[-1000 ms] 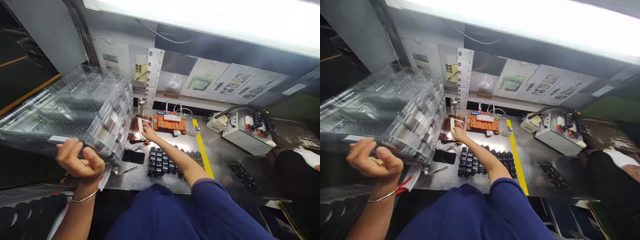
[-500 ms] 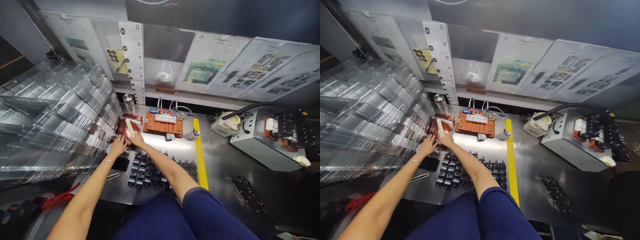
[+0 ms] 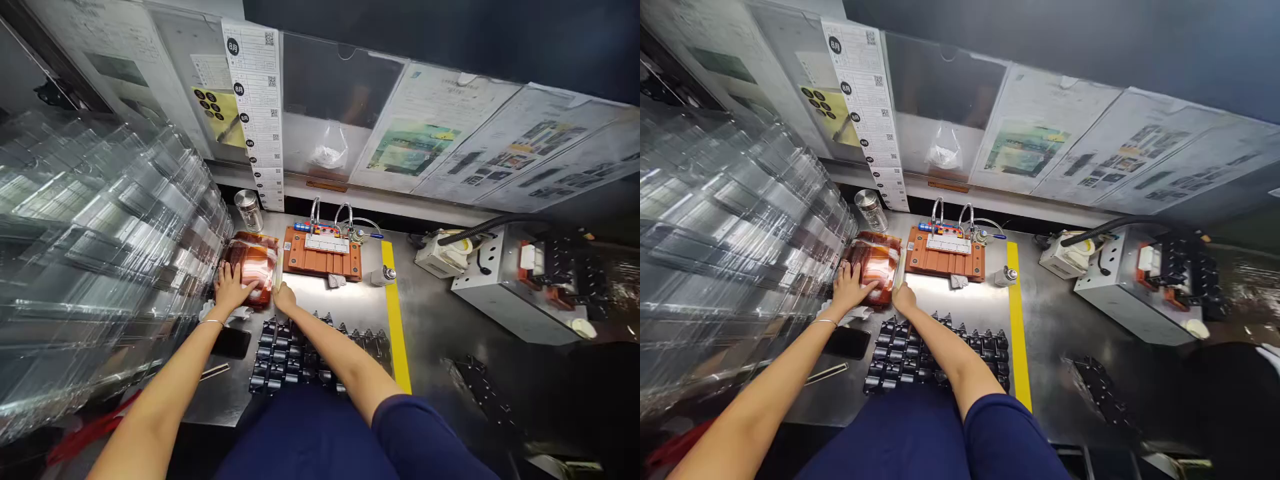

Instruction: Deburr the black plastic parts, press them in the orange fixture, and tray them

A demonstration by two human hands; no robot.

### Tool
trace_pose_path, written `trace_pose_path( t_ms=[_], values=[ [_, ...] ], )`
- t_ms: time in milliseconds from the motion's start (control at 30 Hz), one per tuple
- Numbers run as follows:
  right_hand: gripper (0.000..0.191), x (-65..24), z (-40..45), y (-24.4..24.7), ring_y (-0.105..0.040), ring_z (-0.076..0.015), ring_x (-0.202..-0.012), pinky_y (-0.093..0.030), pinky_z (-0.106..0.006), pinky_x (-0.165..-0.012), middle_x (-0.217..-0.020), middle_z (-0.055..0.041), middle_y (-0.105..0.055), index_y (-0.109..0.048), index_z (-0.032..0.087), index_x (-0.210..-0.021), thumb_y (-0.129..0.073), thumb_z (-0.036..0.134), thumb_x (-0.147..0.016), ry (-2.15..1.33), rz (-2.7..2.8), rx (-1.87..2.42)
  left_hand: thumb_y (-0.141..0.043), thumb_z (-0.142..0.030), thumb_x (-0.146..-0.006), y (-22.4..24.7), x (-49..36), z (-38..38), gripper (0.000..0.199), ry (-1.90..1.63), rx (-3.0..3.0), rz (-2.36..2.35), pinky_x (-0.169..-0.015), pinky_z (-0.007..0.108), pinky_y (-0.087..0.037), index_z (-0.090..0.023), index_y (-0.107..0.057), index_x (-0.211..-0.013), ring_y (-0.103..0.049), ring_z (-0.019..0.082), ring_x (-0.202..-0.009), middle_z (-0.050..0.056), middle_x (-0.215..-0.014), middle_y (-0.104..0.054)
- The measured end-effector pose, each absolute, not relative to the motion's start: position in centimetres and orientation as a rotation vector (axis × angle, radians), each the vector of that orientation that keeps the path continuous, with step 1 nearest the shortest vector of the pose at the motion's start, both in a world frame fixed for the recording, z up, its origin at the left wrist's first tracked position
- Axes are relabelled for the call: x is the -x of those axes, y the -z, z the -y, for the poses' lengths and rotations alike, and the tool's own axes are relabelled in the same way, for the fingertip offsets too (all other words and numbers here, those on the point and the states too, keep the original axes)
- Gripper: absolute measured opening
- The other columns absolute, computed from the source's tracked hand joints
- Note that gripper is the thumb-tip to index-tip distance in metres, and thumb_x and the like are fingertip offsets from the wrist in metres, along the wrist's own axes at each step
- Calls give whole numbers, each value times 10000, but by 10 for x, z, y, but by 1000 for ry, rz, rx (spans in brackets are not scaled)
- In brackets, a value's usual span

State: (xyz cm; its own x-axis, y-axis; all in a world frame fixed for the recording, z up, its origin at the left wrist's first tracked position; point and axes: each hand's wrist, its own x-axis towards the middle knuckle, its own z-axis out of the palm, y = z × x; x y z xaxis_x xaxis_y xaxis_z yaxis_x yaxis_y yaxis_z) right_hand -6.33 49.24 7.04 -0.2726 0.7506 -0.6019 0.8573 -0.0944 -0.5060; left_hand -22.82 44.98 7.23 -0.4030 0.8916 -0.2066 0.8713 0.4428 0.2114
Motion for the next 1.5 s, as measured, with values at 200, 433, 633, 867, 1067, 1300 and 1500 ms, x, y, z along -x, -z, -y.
trace_pose_path(
  t_ms=[200, 433, 633, 867, 1067, 1300, 1500],
  values=[
    [299, 66, -503, -55, -663, -238, -1016, -474, -292, -802, -1131, -172, -686, -563, 106, -1135, -437, 290, -936, 1288, -2048, -1780, -483, -591, -850, -72, 206, -444, 769, -116, -1604, -2489, -1026, 611, -320, -97, -413, -1436, -285, 448, -1376, 273, -1516, -302],
    [268, 66, -517, -53, -659, -257, -995, -460, -290, -771, -1098, -164, -696, -606, 121, -1064, -509, 300, -890, 1240, -2091, -1780, -467, -502, -889, -78, 216, -446, 575, -224, -1699, -2449, -940, 548, -409, -131, -580, -1313, -453, 415, -1258, 239, -1405, -487],
    [309, 63, -516, -59, -642, -226, -1006, -443, -271, -775, -1107, -150, -689, -563, 117, -1132, -393, 306, -957, 1195, -2141, -1868, -436, -361, -921, -73, 227, -436, 368, -340, -1721, -2349, -894, 459, -468, -176, -743, -1006, -589, 321, -1111, 137, -1198, -677],
    [278, 57, -506, -57, -658, -229, -952, -451, -277, -757, -1045, -163, -703, -579, 103, -1115, -446, 270, -936, 1151, -2124, -1833, -529, -276, -868, -55, 234, -410, 454, -271, -2041, -2123, -1004, 471, -431, -101, -588, -1282, -471, 352, -1287, 195, -1396, -520],
    [376, 64, -503, -52, -654, -260, -964, -463, -305, -770, -1068, -178, -695, -545, 91, -1211, -522, 267, -879, 1223, -2145, -1757, -388, -116, -869, -45, 248, -395, 400, -386, -2104, -2122, -861, 428, -517, -143, -658, -1163, -597, 305, -1130, 173, -1241, -644],
    [654, 54, -512, -46, -668, -168, -901, -477, -215, -758, -979, -49, -730, -414, 141, -1386, -648, 209, -779, 1445, -2111, -1704, -373, -144, -902, -53, 247, -397, 330, -706, -2104, -2280, -766, 352, -522, -111, -683, -1009, -671, 244, -862, 156, -963, -728],
    [164, 61, -513, -36, -668, -173, -750, -474, -247, -702, -793, -60, -721, -659, 144, -936, -586, 243, -828, 1471, -1991, -1856, -376, -184, -908, -53, 241, -398, 301, -819, -1950, -2312, -781, 357, -510, -148, -671, -959, -663, 242, -872, 139, -960, -723]
  ],
)
